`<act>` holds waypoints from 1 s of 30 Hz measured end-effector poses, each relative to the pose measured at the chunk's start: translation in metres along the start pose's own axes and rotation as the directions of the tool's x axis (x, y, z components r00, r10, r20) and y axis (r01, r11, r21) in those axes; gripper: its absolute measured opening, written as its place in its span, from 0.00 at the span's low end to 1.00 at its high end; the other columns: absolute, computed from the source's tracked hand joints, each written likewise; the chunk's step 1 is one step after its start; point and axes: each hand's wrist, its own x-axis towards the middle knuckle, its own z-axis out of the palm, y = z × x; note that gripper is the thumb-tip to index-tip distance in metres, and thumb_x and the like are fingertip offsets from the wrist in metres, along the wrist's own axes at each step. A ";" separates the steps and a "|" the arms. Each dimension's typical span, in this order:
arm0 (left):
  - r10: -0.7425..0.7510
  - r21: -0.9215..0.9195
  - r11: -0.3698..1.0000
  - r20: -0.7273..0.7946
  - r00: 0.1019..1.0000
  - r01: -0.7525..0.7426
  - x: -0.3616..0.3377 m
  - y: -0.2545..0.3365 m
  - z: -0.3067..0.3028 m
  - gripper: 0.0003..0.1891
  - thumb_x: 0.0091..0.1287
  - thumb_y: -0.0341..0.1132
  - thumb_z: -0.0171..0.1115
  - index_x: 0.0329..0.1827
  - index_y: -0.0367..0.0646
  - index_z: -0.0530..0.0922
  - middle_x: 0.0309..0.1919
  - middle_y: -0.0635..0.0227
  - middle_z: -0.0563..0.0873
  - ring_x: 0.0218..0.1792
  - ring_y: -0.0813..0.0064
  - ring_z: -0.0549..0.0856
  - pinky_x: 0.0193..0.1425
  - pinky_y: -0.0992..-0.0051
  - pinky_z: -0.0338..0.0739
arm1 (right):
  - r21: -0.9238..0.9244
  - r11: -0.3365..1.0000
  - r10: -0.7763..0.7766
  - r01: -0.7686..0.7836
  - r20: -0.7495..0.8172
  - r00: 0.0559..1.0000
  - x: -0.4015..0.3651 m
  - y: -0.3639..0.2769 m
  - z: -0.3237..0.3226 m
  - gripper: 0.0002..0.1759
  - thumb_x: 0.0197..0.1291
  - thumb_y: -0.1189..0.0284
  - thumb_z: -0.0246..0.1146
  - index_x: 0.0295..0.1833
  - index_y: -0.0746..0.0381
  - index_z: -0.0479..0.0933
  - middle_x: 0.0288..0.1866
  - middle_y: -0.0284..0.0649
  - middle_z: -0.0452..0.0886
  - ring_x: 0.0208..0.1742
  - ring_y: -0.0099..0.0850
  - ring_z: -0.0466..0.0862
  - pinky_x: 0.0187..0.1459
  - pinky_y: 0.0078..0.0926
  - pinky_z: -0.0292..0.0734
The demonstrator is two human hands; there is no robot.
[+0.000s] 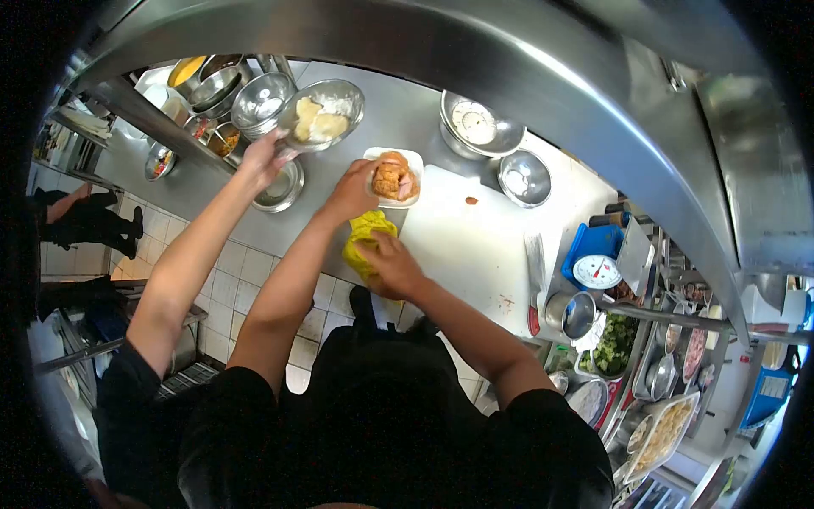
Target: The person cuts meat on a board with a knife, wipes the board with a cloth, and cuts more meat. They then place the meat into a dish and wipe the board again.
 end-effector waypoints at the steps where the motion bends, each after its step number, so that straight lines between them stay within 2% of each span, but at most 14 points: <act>1: 0.007 0.031 1.000 -0.090 0.996 -0.004 -0.008 -0.008 0.005 0.37 0.53 0.28 0.74 0.71 0.36 0.78 0.69 0.46 0.79 0.70 0.46 0.78 0.78 0.62 0.73 | -0.095 0.995 0.017 -0.020 -0.031 0.999 -0.002 -0.010 0.016 0.36 0.53 0.71 0.72 0.72 0.54 0.77 0.74 0.56 0.73 0.75 0.60 0.72 0.78 0.50 0.67; 2: 0.013 0.035 0.999 -0.081 0.997 -0.010 -0.015 -0.007 0.004 0.37 0.53 0.28 0.74 0.71 0.36 0.78 0.69 0.46 0.79 0.70 0.46 0.78 0.78 0.62 0.73 | -0.193 0.981 0.027 -0.039 -0.066 0.997 -0.001 -0.011 0.027 0.34 0.53 0.73 0.70 0.70 0.55 0.79 0.72 0.56 0.74 0.73 0.61 0.73 0.77 0.50 0.69; 6: -0.082 0.035 0.995 -0.183 0.980 0.090 -0.046 -0.005 0.008 0.30 0.56 0.31 0.77 0.65 0.40 0.81 0.67 0.50 0.82 0.70 0.49 0.80 0.76 0.60 0.75 | -0.089 0.996 0.007 -0.015 -0.087 0.996 0.001 0.030 0.048 0.28 0.53 0.79 0.67 0.64 0.57 0.82 0.68 0.54 0.76 0.70 0.59 0.75 0.74 0.50 0.71; 8: -0.044 0.026 0.998 -0.255 0.966 0.053 -0.063 -0.001 0.004 0.29 0.58 0.32 0.77 0.65 0.40 0.81 0.66 0.50 0.82 0.70 0.48 0.80 0.76 0.60 0.75 | 0.206 0.979 0.029 -0.006 -0.108 0.994 -0.010 0.037 0.032 0.25 0.52 0.81 0.65 0.59 0.60 0.82 0.65 0.52 0.78 0.68 0.55 0.77 0.71 0.49 0.74; 10: -0.020 0.004 1.000 -0.264 0.964 0.022 -0.079 0.012 -0.004 0.27 0.60 0.32 0.76 0.64 0.40 0.82 0.65 0.51 0.83 0.68 0.50 0.82 0.73 0.59 0.77 | 0.375 0.918 0.218 -0.129 -0.206 0.954 -0.033 0.036 -0.009 0.24 0.54 0.83 0.62 0.58 0.63 0.82 0.62 0.53 0.79 0.62 0.52 0.82 0.67 0.43 0.77; 12: -0.219 -0.130 0.973 -0.274 0.936 0.190 -0.098 0.028 -0.010 0.25 0.61 0.31 0.76 0.63 0.40 0.83 0.63 0.53 0.85 0.63 0.56 0.85 0.68 0.60 0.81 | 0.551 0.823 0.379 -0.140 -0.348 0.857 -0.062 0.049 -0.040 0.24 0.57 0.86 0.59 0.61 0.66 0.80 0.57 0.50 0.81 0.58 0.44 0.85 0.62 0.35 0.80; 13: -0.221 -0.134 0.973 -0.271 0.937 0.190 -0.107 0.028 -0.008 0.25 0.61 0.31 0.76 0.63 0.40 0.83 0.63 0.53 0.85 0.63 0.56 0.85 0.68 0.60 0.81 | 0.761 0.628 0.557 -0.160 -0.296 0.776 -0.072 0.062 -0.048 0.25 0.59 0.87 0.57 0.63 0.66 0.79 0.55 0.45 0.82 0.59 0.35 0.84 0.60 0.30 0.81; 14: -0.227 -0.111 0.973 -0.270 0.936 0.204 -0.115 0.028 -0.007 0.25 0.62 0.30 0.76 0.64 0.40 0.83 0.63 0.55 0.85 0.62 0.59 0.85 0.65 0.62 0.82 | 0.741 0.646 0.584 -0.183 -0.324 0.744 -0.075 0.056 -0.082 0.26 0.61 0.89 0.55 0.64 0.66 0.78 0.56 0.41 0.83 0.59 0.30 0.84 0.60 0.28 0.82; 21: -0.181 -0.222 0.965 -0.188 0.965 0.137 -0.117 0.058 0.029 0.20 0.66 0.31 0.75 0.61 0.41 0.86 0.56 0.58 0.89 0.54 0.63 0.88 0.60 0.66 0.83 | 0.832 0.420 0.748 -0.363 -0.090 0.658 -0.076 0.098 -0.167 0.21 0.60 0.89 0.50 0.56 0.70 0.80 0.45 0.42 0.90 0.43 0.32 0.90 0.48 0.26 0.85; 24: -0.170 -0.254 0.957 -0.091 0.981 0.142 -0.080 0.079 0.061 0.18 0.67 0.32 0.74 0.59 0.41 0.87 0.52 0.56 0.90 0.51 0.61 0.90 0.59 0.65 0.83 | 0.719 0.522 0.765 -0.458 -0.157 0.625 -0.089 0.137 -0.127 0.20 0.62 0.84 0.55 0.58 0.66 0.82 0.48 0.45 0.88 0.48 0.37 0.89 0.53 0.37 0.86; 25: -0.110 -0.217 0.972 -0.063 0.992 0.094 -0.059 0.083 0.074 0.18 0.67 0.31 0.73 0.59 0.40 0.87 0.53 0.54 0.90 0.51 0.59 0.90 0.59 0.63 0.84 | 0.379 0.734 0.678 -0.564 -0.346 0.649 -0.092 0.152 -0.105 0.22 0.61 0.78 0.60 0.61 0.62 0.82 0.55 0.49 0.85 0.53 0.44 0.87 0.56 0.42 0.84; 26: -0.050 -0.184 0.982 -0.031 0.998 0.043 -0.034 0.084 0.090 0.18 0.66 0.30 0.73 0.60 0.40 0.87 0.53 0.53 0.89 0.51 0.57 0.90 0.60 0.62 0.84 | -0.030 0.788 0.528 -0.614 -0.479 0.701 -0.092 0.157 -0.091 0.25 0.60 0.73 0.65 0.64 0.59 0.82 0.62 0.52 0.81 0.57 0.50 0.85 0.59 0.48 0.82; 28: 0.078 -0.087 0.993 0.012 0.997 -0.076 0.014 0.088 0.128 0.16 0.72 0.31 0.68 0.61 0.39 0.87 0.53 0.53 0.90 0.55 0.58 0.90 0.61 0.63 0.84 | -0.131 0.769 0.501 -0.625 -0.484 0.717 -0.077 0.116 -0.075 0.32 0.57 0.64 0.69 0.70 0.53 0.80 0.71 0.55 0.73 0.68 0.57 0.76 0.69 0.55 0.74; 30: 0.167 -0.034 0.985 0.022 0.986 -0.167 0.051 0.092 0.163 0.16 0.71 0.28 0.64 0.60 0.40 0.87 0.55 0.54 0.89 0.57 0.54 0.88 0.63 0.59 0.82 | -0.252 0.780 0.413 -0.573 -0.481 0.773 -0.083 0.115 -0.054 0.33 0.56 0.66 0.69 0.71 0.51 0.79 0.76 0.54 0.68 0.75 0.55 0.69 0.75 0.59 0.64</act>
